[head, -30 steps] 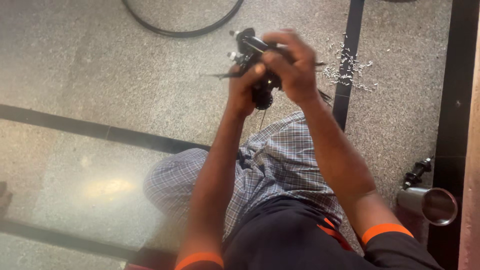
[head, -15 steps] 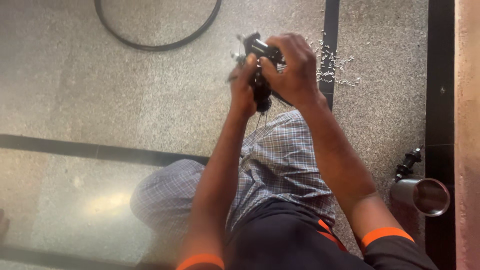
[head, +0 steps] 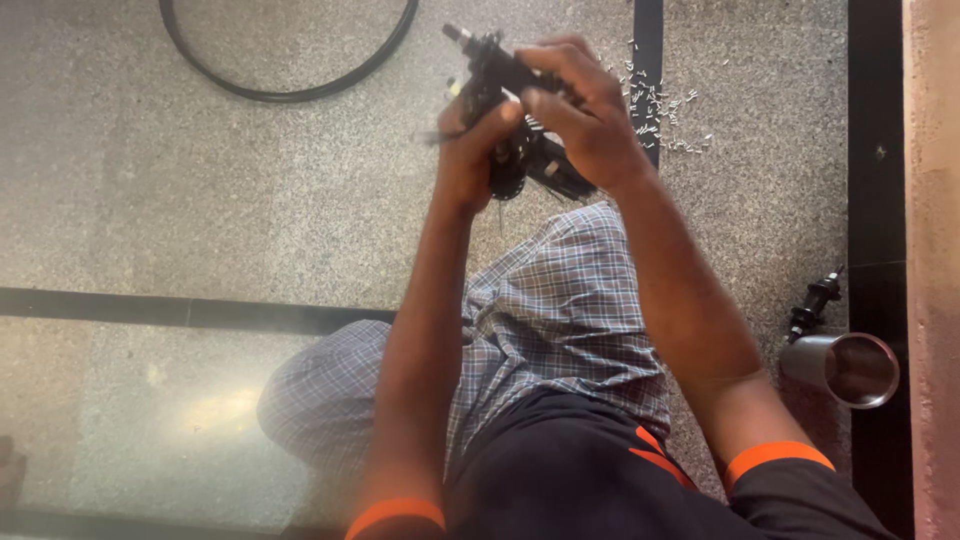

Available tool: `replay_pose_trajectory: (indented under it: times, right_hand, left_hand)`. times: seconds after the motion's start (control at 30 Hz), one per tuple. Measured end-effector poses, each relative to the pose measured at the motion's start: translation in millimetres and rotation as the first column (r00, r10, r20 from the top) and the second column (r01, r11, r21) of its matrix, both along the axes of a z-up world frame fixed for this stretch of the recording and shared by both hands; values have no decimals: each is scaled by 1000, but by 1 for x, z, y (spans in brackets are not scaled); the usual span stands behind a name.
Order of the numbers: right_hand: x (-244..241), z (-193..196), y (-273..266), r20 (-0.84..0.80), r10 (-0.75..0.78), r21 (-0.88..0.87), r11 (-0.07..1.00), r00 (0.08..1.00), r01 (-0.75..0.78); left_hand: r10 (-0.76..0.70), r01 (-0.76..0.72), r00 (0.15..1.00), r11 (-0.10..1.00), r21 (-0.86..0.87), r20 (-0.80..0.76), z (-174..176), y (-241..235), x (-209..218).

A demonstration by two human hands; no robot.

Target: The person sits on the floor and gathers thin black metal rods, aligning them into a bundle. They then insert the bundled rods into a metal component and secure them using a tool.

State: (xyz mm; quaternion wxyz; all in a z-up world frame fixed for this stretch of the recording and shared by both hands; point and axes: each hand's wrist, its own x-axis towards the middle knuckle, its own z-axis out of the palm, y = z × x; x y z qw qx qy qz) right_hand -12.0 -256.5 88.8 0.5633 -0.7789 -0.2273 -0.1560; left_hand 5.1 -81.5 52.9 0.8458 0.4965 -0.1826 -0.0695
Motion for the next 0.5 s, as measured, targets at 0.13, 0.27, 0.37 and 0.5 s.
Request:
replay_pose_trajectory:
  times: [0.13,0.27,0.37,0.5]
  right_hand:
    - [5,5,-2,112,-140,-183,970,984,159]
    - [3,6,6,164,-291,-203,925,943,321]
    - [3,9,6,174,-369,-179,900,913,398]
    - [5,-7,-23,213,-323,-162,919,922,359]
  left_hand:
    - [-36,34,999,997,-65,-28,6,2,1]
    - [-106,85,987,983,-163,-120,-12,-2,-2]
    - [-230,153,949,935,-321,-217,-27,-14,-3]
    - [-292,195,935,897,-397,-202,-27,-28,-1]
